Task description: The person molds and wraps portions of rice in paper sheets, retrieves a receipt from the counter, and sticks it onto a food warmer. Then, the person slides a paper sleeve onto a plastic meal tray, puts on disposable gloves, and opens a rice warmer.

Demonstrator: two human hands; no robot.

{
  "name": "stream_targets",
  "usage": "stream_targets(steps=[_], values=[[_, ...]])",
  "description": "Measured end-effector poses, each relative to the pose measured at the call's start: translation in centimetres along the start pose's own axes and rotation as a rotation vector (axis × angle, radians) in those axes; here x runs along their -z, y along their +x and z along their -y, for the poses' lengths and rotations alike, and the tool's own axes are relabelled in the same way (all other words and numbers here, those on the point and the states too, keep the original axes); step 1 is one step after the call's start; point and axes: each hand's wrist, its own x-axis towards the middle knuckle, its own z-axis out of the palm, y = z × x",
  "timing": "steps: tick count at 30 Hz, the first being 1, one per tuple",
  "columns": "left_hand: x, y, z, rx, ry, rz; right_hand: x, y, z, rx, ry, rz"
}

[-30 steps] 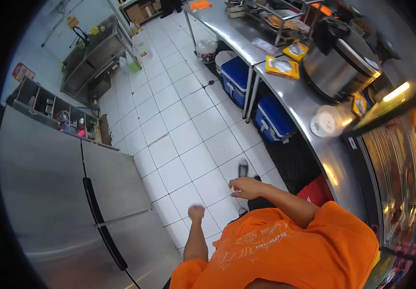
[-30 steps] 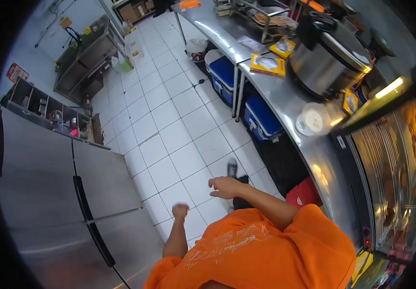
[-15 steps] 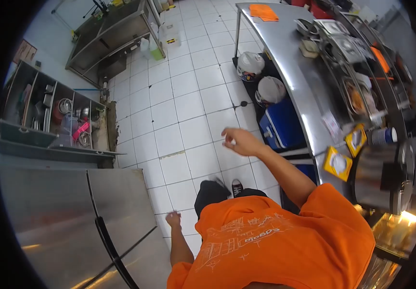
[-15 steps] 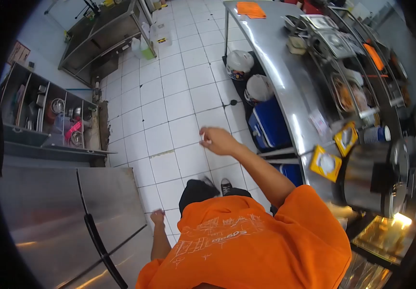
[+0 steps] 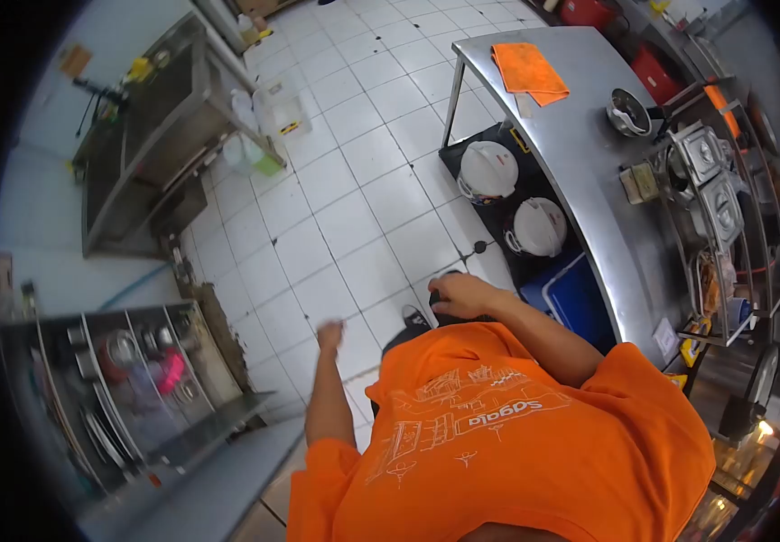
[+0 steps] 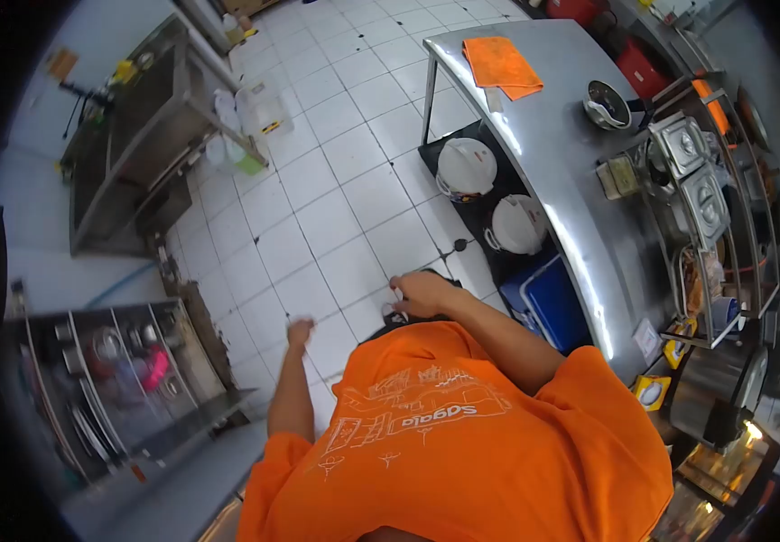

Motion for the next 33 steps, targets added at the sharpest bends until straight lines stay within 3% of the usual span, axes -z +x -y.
stream_targets(steps=[1,2,3,5,8,10,13,14,15,16,18,21,24,27,28,29,30,31,33], values=[[8.4,4.8,-6.8,0.108,-0.245,-0.079,2.3,2.6,-0.3,-0.021,0.065,-0.059],[13.1,10.8,-9.8,-0.053,-0.557,-0.259,4.8,5.5,-0.8,-0.087,0.072,-0.07],[20.3,14.1,-15.9,-0.126,-0.469,-0.321,6.9,8.2,-2.0,-0.116,0.039,-0.123],[28.8,21.9,-23.3,-0.275,-0.607,-0.373,10.9,13.3,-4.5,-0.171,-0.035,-0.214],[34.8,31.2,-30.9,-0.345,-0.751,-0.379,17.6,22.0,-10.2,-0.16,-0.034,-0.205],[33.4,39.2,-29.7,-0.452,-0.582,-0.398,22.8,27.6,-12.8,-0.185,-0.065,-0.178],[30.8,42.6,-28.4,-0.24,-0.701,-0.283,31.1,34.6,-15.0,-0.242,-0.13,-0.167],[30.3,42.6,-27.1,-0.069,-0.379,-0.245,35.2,36.8,-15.2,-0.24,-0.111,-0.185],[28.5,44.2,-24.3,0.18,-0.295,-0.125,39.5,39.3,-15.6,-0.242,-0.109,-0.216],[25.4,46.3,-18.5,0.249,-0.612,-0.068,42.8,41.3,-15.9,-0.192,-0.023,-0.311],[25.5,45.8,-18.0,0.388,-0.286,0.152,48.4,45.1,-16.9,-0.159,0.138,-0.479],[28.4,50.4,-21.1,0.362,-0.011,0.381,54.9,50.1,-21.1,-0.212,0.269,-0.66],[33.0,61.9,-25.6,0.292,0.112,0.451,56.9,54.7,-27.0,-0.366,0.24,-0.762],[38.3,80.4,-33.9,0.183,-0.025,0.283,57.1,57.2,-33.1,-0.653,0.237,-0.612],[40.5,86.4,-38.4,0.109,-0.116,0.214,57.4,57.7,-35.0,-0.712,0.384,-0.626],[43.9,93.2,-42.5,-0.116,-0.064,0.252,57.8,58.1,-36.9,-0.768,0.53,-0.643],[47.9,94.2,-52.8,-0.078,-0.292,0.187,57.6,58.1,-38.8,-0.823,0.683,-0.655],[49.9,99.6,-57.9,-0.181,-0.339,0.156,56.9,58.1,-40.8,-0.897,0.754,-0.808],[54.4,102.3,-73.3,-0.35,-0.276,0.146,54.5,57.8,-46.1,-1.041,0.871,-1.121]])
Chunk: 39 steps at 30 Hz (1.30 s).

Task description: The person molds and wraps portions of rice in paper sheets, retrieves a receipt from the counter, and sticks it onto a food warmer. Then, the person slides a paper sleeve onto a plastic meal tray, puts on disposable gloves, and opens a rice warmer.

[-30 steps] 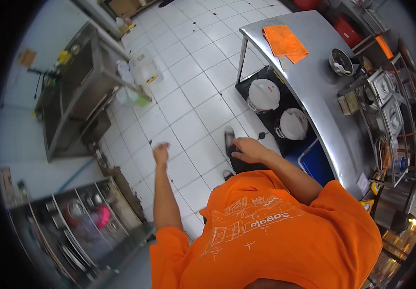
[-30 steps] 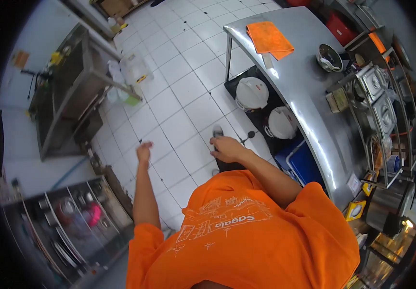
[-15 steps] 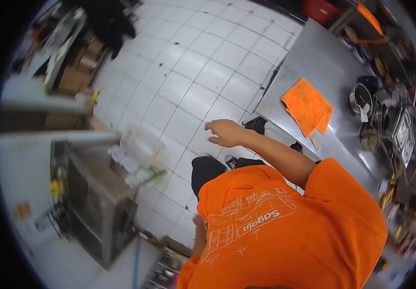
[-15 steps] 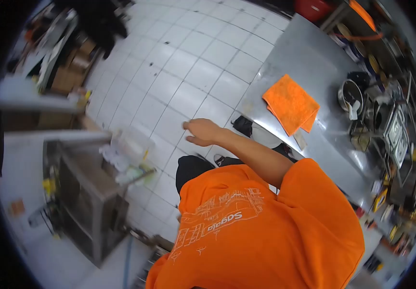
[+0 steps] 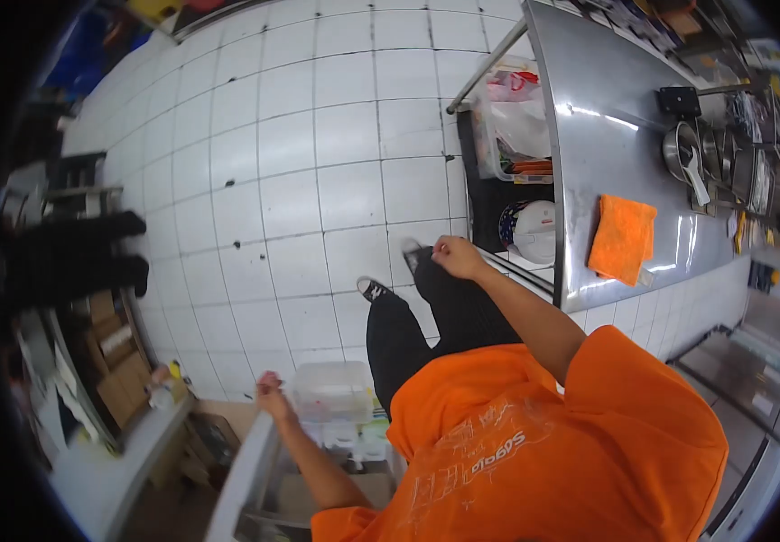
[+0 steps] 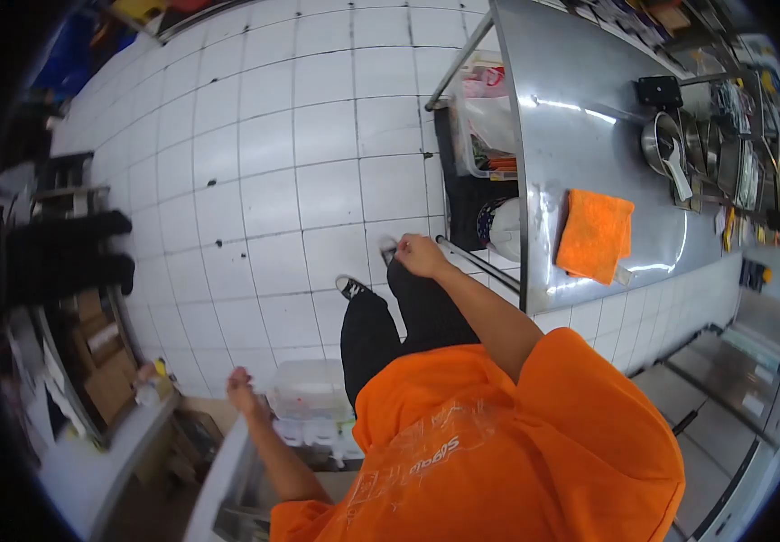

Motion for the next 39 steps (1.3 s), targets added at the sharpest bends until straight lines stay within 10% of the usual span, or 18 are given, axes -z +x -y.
stream_targets(steps=[4,8,15,19,27,30,31,34,39], values=[[-5.7,6.1,-18.5,-0.084,0.075,-0.004,1.9,9.7,-11.8,-0.519,0.204,-0.484],[-10.1,9.7,-16.9,-0.035,0.381,0.283,5.8,17.1,-25.5,-0.964,0.444,-0.785],[-12.9,9.7,-7.5,0.572,0.689,0.588,17.0,25.3,-31.6,-1.031,-0.096,-0.659],[-18.4,12.8,-14.4,0.773,0.776,0.509,16.3,28.1,-37.5,-1.365,-0.144,-0.65],[-23.6,26.1,-27.7,0.495,0.78,0.516,15.7,22.6,-23.3,-1.144,-0.614,-1.268],[-29.2,32.7,-33.1,0.269,0.768,0.661,14.5,20.1,-8.6,-1.143,-0.333,-0.987],[-32.7,34.6,-35.7,0.202,0.759,0.706,14.4,20.4,-5.0,-0.781,-0.546,-1.151],[-44.7,38.8,-44.4,0.025,0.675,0.911,21.7,22.2,16.4,-0.667,0.088,-0.453],[-62.3,27.2,-65.2,0.075,0.39,1.558,29.8,23.6,31.2,-0.023,0.399,-0.709]])
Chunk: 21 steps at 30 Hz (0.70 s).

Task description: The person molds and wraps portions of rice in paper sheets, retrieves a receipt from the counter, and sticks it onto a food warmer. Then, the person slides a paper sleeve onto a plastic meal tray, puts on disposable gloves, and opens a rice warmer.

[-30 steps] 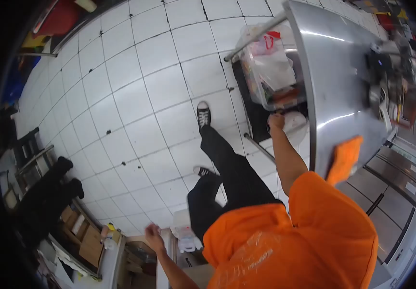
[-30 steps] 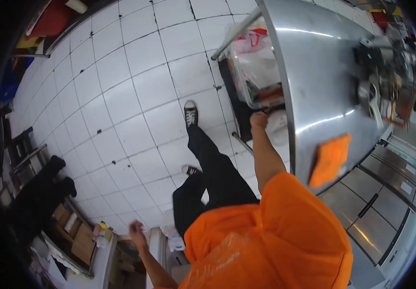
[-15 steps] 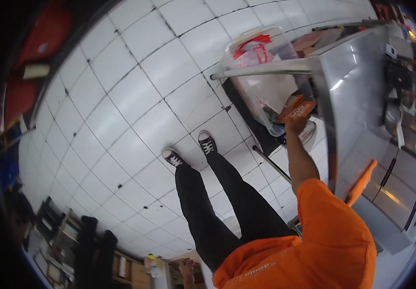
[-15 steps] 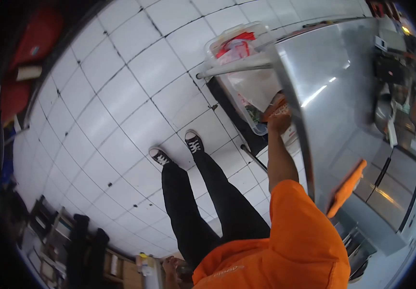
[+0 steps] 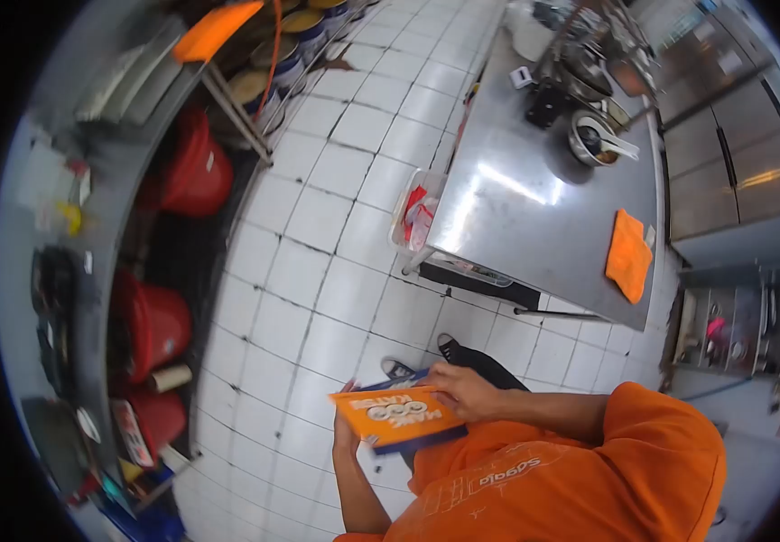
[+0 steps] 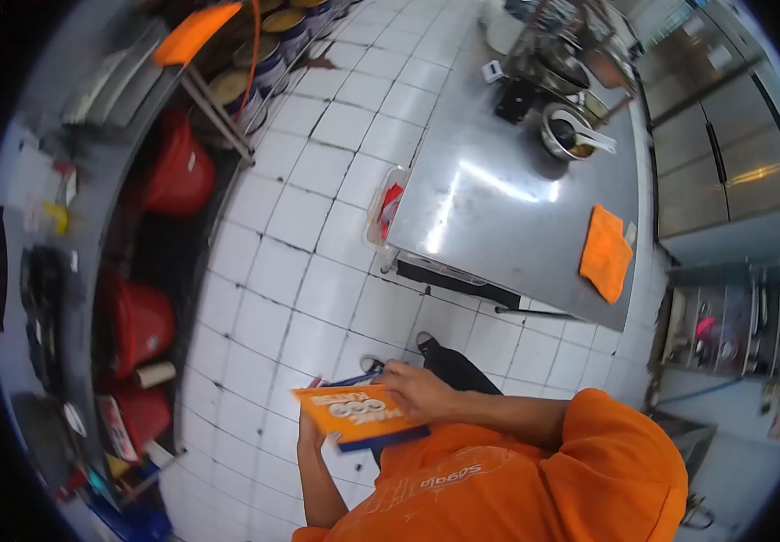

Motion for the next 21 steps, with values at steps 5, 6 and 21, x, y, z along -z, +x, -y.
stream_targets(steps=[5,6,21], values=[[-16.8,3.0,-21.9,-0.275,0.252,0.679,15.3,-2.1,8.3,0.239,-0.201,-0.715],[-21.6,2.9,-26.0,-0.434,0.394,0.838,17.5,-3.7,9.7,0.312,-0.398,-0.832],[-49.5,26.2,-37.9,-0.689,1.3,0.795,12.3,-1.8,-10.0,-0.64,-0.435,-0.938]])
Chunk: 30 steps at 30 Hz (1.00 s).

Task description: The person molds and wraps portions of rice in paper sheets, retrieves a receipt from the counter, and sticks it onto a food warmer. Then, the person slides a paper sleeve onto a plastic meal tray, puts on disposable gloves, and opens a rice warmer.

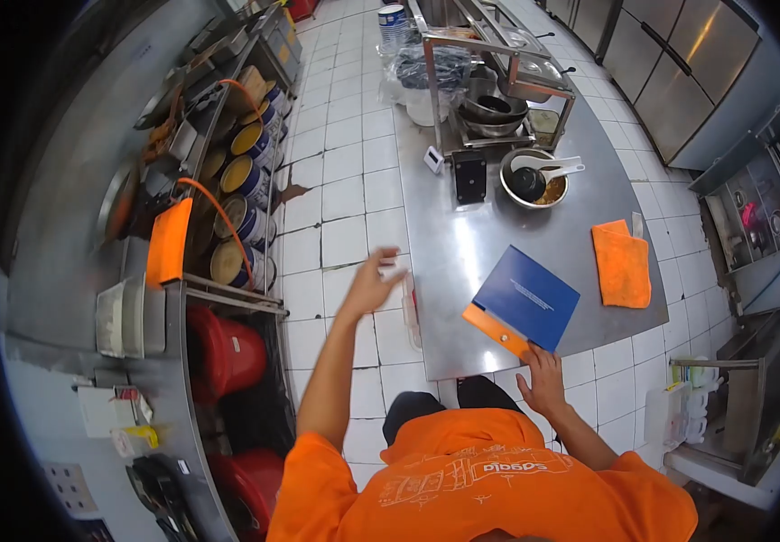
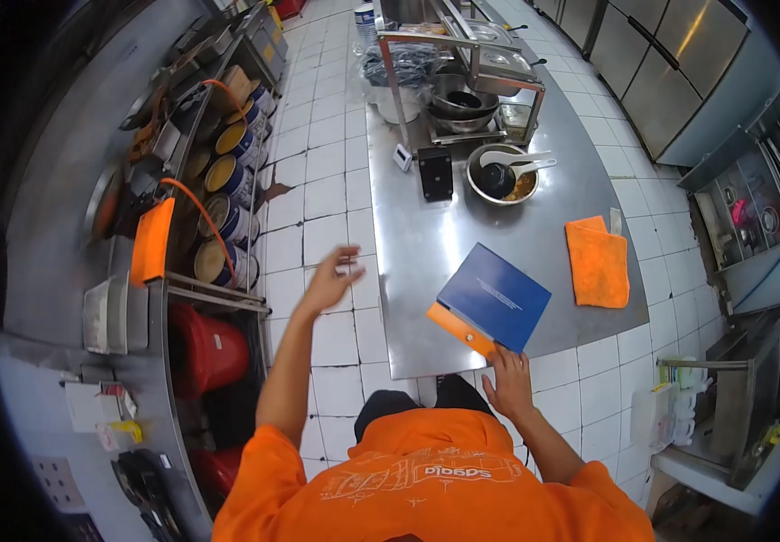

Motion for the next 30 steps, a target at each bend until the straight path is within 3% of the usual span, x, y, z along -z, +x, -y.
stream_targets(steps=[4,6,8,12,15,18,19,22,30], values=[[7.4,15.9,-3.8,-0.058,0.134,-0.32,-2.7,0.7,0.5,-0.129,-0.004,-0.162],[10.7,25.0,-6.3,0.013,-0.131,-0.384,-3.8,0.6,1.9,-0.254,-0.076,-0.261],[13.8,35.7,-6.9,0.126,-0.211,-0.282,-4.3,1.2,4.3,-0.376,-0.162,-0.347],[13.9,46.0,-10.7,0.144,-0.185,-0.105,-6.6,3.7,8.5,-0.734,-0.267,-0.506],[12.9,50.5,-10.1,0.243,-0.108,0.094,-6.9,5.9,13.0,-0.904,-0.272,-0.562],[12.6,52.8,-8.9,0.233,-0.123,0.102,-7.7,7.7,15.7,-0.933,-0.263,-0.579],[12.3,52.8,-8.8,0.207,-0.087,0.017,-7.7,8.5,16.7,-0.958,-0.258,-0.582],[12.6,53.6,-8.8,-0.008,0.414,-0.131,-8.7,9.9,17.8,-0.977,-0.225,-0.609],[16.7,49.9,-8.3,-0.008,0.29,-0.166,-8.0,12.6,17.4,-0.928,-0.251,-0.67]])
